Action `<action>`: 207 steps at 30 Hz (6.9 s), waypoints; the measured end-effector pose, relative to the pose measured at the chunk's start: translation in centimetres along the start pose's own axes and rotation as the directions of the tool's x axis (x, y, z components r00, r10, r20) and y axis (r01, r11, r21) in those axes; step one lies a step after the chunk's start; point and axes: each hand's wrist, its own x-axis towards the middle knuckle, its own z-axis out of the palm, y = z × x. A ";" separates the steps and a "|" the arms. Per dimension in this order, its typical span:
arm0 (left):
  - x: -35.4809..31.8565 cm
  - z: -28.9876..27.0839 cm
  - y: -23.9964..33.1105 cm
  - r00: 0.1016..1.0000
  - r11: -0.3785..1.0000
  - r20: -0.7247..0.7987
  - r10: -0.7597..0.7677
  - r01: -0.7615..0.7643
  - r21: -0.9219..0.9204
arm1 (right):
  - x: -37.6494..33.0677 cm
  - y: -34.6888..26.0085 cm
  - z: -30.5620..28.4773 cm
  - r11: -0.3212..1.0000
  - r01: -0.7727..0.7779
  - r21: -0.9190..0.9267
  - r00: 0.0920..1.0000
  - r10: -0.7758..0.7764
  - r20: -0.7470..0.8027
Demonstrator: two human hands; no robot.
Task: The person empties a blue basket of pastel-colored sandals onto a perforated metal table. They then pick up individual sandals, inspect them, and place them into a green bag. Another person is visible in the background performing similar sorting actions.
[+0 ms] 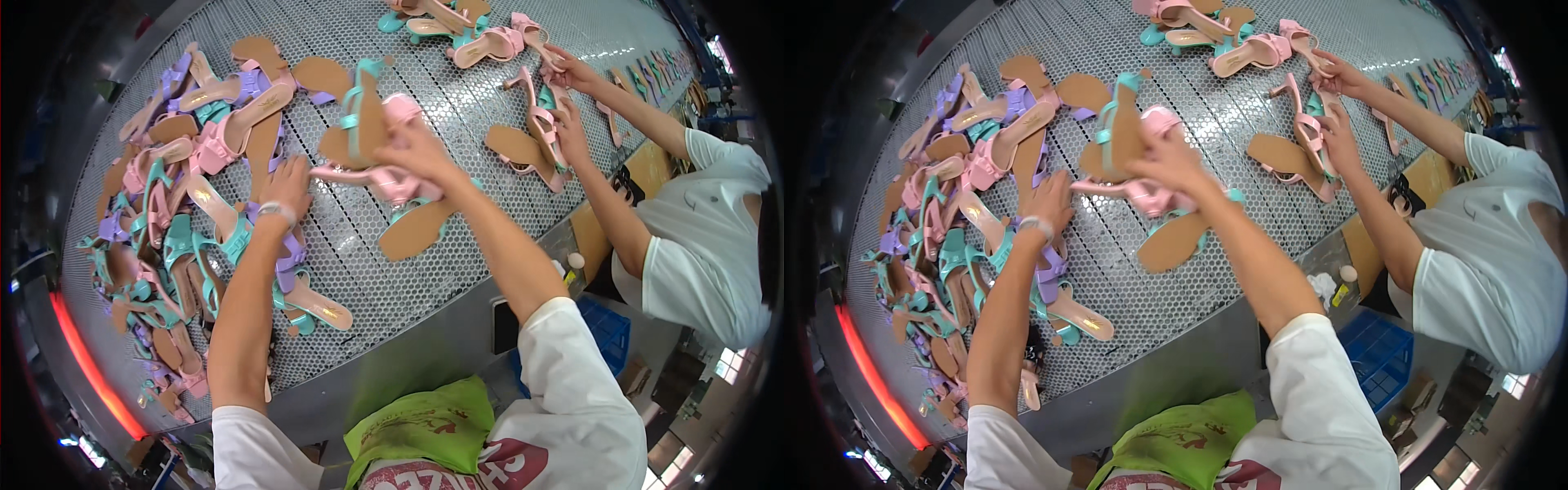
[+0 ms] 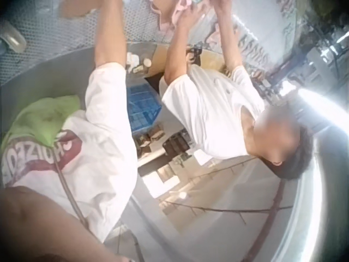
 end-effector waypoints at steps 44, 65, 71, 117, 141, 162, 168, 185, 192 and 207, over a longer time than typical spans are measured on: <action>-67.4 17.0 1.9 0.712 0.324 0.109 -0.694 0.444 -0.835 | -48.7 -15.0 23.5 0.929 -0.051 0.366 0.981 -0.022 0.194; -71.7 20.6 -2.9 0.709 0.312 0.091 -0.699 0.417 -0.853 | -53.1 -16.0 26.2 0.977 -0.093 0.193 0.922 0.012 0.386; -70.9 20.9 -2.0 0.607 0.287 0.078 -0.791 0.481 -0.828 | -50.7 -14.2 26.6 0.979 -0.026 0.201 0.882 -0.072 0.465; -71.4 20.2 -8.9 0.630 0.380 0.142 -0.763 0.616 -0.690 | -50.2 -11.2 34.5 0.952 -0.234 0.199 0.972 0.234 0.025; -72.0 19.8 -10.0 0.637 0.439 0.114 -0.762 0.639 -0.632 | -50.1 -13.1 35.3 0.945 -0.261 0.198 0.965 0.259 0.035; -91.3 19.1 -12.3 0.636 0.361 0.470 -0.612 0.753 -0.550 | -73.0 -16.3 25.9 0.527 -0.789 0.316 0.540 0.349 0.766; -93.2 13.7 -18.6 0.535 0.300 0.349 -0.769 0.786 -0.541 | -73.3 -15.5 27.4 0.490 -0.758 0.432 0.628 0.368 0.685; -92.0 13.8 -19.6 0.526 0.253 0.307 -0.793 0.743 -0.620 | -75.3 -14.8 31.0 0.494 -0.620 0.609 0.784 0.408 0.467; -91.4 16.3 -17.8 0.553 0.242 0.336 -0.763 0.726 -0.644 | -77.0 -13.5 32.5 0.486 -0.553 0.677 0.832 0.366 0.417; -91.4 19.1 -15.0 0.594 0.230 0.378 -0.710 0.703 -0.673 | -75.0 -17.8 31.0 0.499 -0.453 0.738 0.885 0.354 0.303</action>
